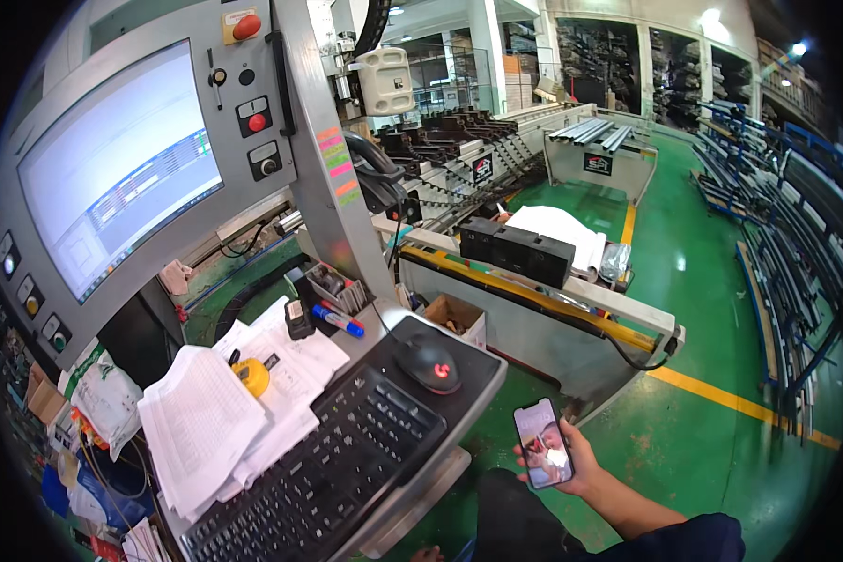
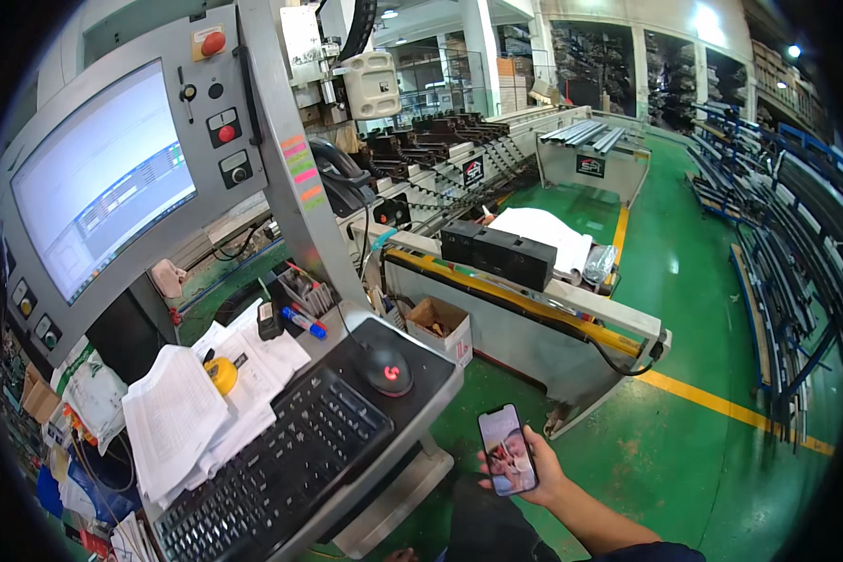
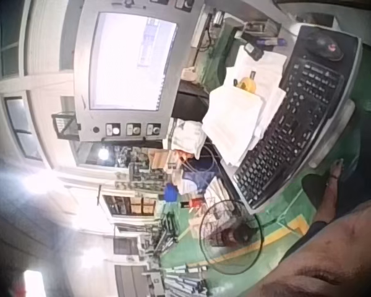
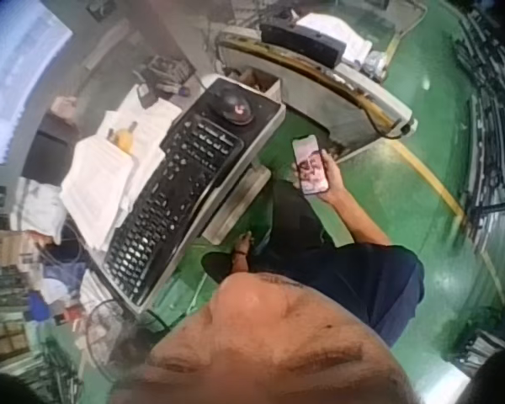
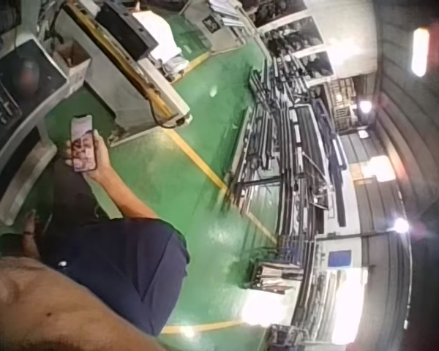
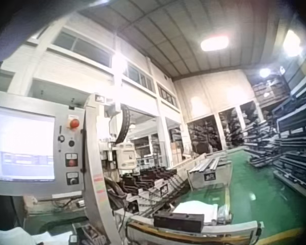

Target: The person operates the control interface of an industrial fabrication machine by hand, using a keyboard, mouse, and control panel buttons.

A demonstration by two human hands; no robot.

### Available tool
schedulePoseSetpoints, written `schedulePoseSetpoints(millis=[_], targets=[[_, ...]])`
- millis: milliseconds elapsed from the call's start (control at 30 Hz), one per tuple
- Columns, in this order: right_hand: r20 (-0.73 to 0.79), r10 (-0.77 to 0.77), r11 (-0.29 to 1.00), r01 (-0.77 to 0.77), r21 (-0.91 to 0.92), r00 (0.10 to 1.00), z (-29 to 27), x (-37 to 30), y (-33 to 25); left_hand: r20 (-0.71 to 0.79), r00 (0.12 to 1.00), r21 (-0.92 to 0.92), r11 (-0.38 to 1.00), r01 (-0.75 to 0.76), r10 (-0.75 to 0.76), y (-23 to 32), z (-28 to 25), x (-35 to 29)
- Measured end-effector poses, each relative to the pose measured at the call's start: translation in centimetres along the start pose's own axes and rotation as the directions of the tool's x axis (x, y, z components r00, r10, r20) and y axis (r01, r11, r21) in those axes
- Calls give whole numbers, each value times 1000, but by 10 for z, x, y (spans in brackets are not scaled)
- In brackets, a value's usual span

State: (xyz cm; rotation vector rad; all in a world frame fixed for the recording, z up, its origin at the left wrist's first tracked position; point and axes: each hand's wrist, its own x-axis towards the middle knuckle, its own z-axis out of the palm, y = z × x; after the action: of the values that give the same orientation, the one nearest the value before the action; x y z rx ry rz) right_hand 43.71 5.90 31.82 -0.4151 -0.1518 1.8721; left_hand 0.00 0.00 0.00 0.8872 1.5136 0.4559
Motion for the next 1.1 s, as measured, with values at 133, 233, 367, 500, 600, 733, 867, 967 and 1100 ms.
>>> schedulePoseSetpoints(millis=[133,233,367,500,600,733,867,967,1100], targets=[[-318,-21,943,-87,-322,948,-28,18,-1,28,999,118,993,-21,17,13,6,10],[-575,15,716,-411,-565,818,-87,15,6,77,997,282,959,-11,-11,28,10,-5],[-868,114,-51,-870,-491,483,-164,-35,11,152,988,276,959,-62,21,99,57,-8],[-909,225,-240,-884,-401,351,-174,-135,24,262,965,199,979,-50,-4,147,67,-53],[-880,254,-188,-871,-453,402,-140,-175,20,512,845,278,901,-333,154,186,72,-82],[-812,277,-117,-821,-559,514,-91,-202,14,613,766,211,894,-395,193,226,81,-106],[-732,298,-102,-742,-663,613,-72,-208,9,645,754,252,897,-364,125,253,90,-102],[-660,321,-104,-667,-738,679,-66,-212,6,727,685,315,909,-274,-45,278,104,-83],[-571,360,-87,-583,-808,738,-58,-217,2,902,432,266,798,-541,-9,299,157,-86]])
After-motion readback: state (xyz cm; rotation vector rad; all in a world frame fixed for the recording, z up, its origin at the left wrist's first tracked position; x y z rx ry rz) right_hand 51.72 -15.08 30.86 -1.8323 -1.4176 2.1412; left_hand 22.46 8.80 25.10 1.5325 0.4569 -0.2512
